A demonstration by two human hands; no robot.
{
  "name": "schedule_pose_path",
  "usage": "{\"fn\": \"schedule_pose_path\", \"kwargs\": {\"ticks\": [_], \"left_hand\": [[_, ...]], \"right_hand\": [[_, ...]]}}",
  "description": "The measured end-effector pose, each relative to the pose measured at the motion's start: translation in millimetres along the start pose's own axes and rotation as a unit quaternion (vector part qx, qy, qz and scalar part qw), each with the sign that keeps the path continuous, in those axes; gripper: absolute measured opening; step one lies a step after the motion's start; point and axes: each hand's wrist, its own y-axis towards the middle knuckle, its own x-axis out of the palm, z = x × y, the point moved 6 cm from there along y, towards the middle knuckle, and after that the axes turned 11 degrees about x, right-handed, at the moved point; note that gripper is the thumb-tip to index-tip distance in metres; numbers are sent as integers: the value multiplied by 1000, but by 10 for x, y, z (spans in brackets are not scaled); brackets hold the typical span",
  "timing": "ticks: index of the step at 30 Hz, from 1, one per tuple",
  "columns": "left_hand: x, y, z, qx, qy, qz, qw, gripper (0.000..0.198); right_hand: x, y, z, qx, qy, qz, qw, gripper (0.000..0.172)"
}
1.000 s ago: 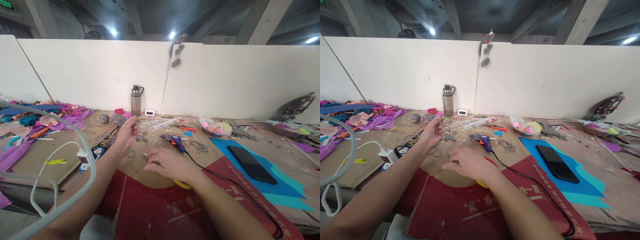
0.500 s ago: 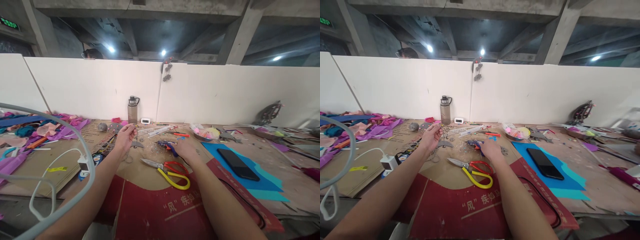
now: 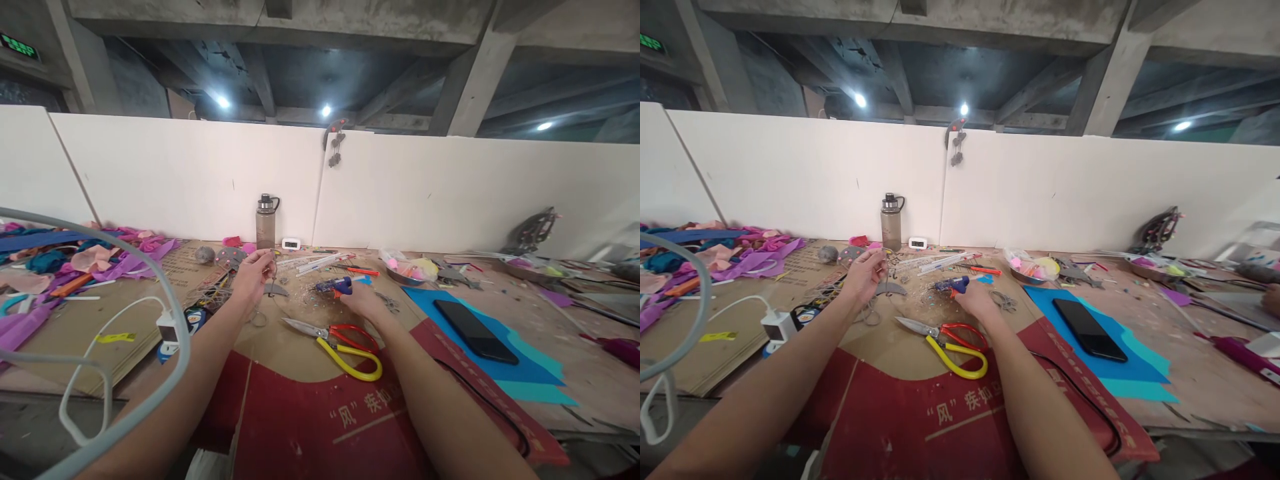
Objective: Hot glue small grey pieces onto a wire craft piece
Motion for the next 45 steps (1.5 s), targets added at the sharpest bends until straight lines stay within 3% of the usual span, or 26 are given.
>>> {"fn": "schedule_pose_path", "kwargs": {"ticks": [5,7,11,19,22,29,36,45], "left_hand": [[-19,-2,-12,-6,24,4,1000,25],[-2,-12,-29,-16,16,-6,1000,25],[10,-27,-98,-43,-23,-6,999,27],[-25,-52,-263,-101,-37,16,994,30],[-18,-65,-258,-104,-29,19,994,30],[23,-96,-239,-104,-3,13,995,32],[47,-101,-216,-99,13,-2,995,33],[79,-112,-198,-91,24,-26,995,30]], "right_hand": [[-195,-105,-125,-21,134,61,989,26],[-253,-177,-197,-45,258,78,962,34],[-257,-323,-358,-114,419,31,900,33],[-320,-580,-530,-228,463,18,856,28],[-313,-641,-566,-245,442,24,863,35],[-374,-827,-660,-304,326,78,892,28],[-411,-888,-680,-294,242,109,918,21],[-398,-870,-675,-286,190,135,929,18]]}}
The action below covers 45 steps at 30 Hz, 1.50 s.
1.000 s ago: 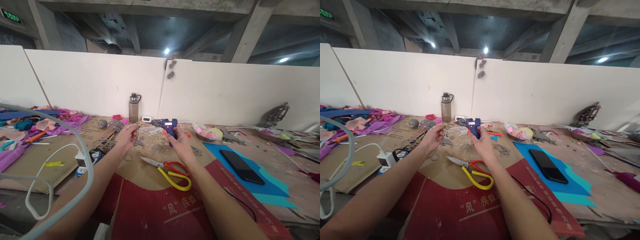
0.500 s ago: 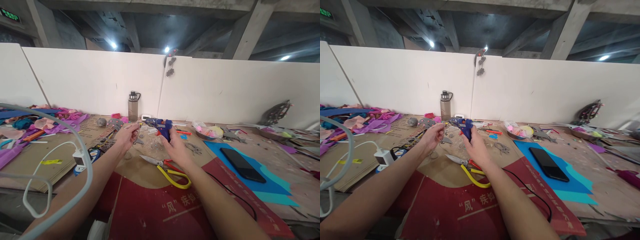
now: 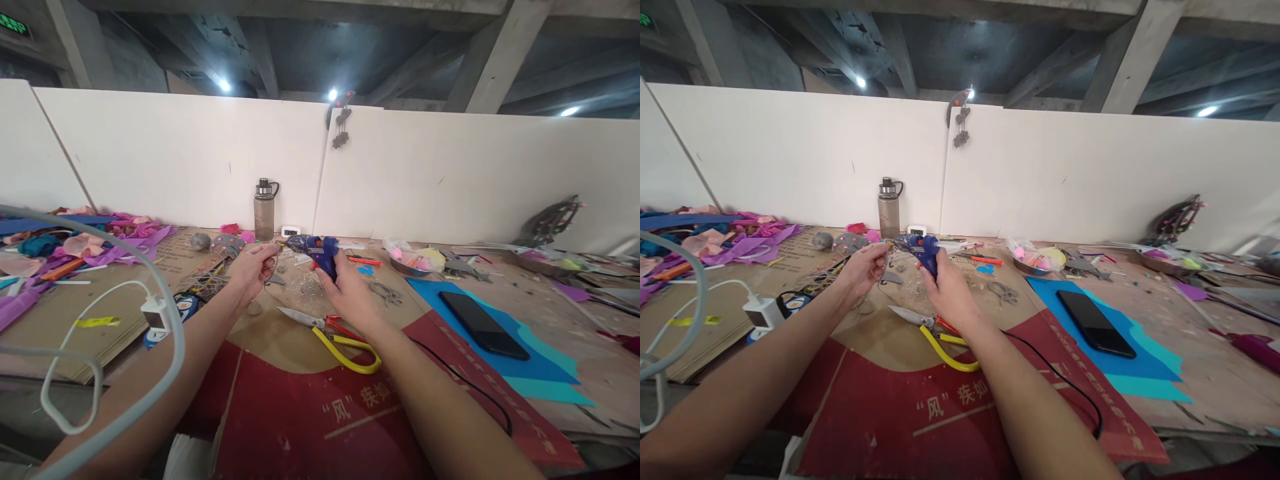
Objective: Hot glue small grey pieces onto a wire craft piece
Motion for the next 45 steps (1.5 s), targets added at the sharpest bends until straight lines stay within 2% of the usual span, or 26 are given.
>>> {"fn": "schedule_pose_path", "kwargs": {"ticks": [15,27,45], "left_hand": [[34,-13,51,24,63,8,998,24],[12,-17,106,47,44,9,998,26],[17,-27,119,46,57,16,997,27]], "right_hand": [[27,-20,-26,-4,-30,-3,1000,24],[1,-24,-38,-15,-47,14,999,25],[27,-34,-39,-15,-53,20,998,23]]}}
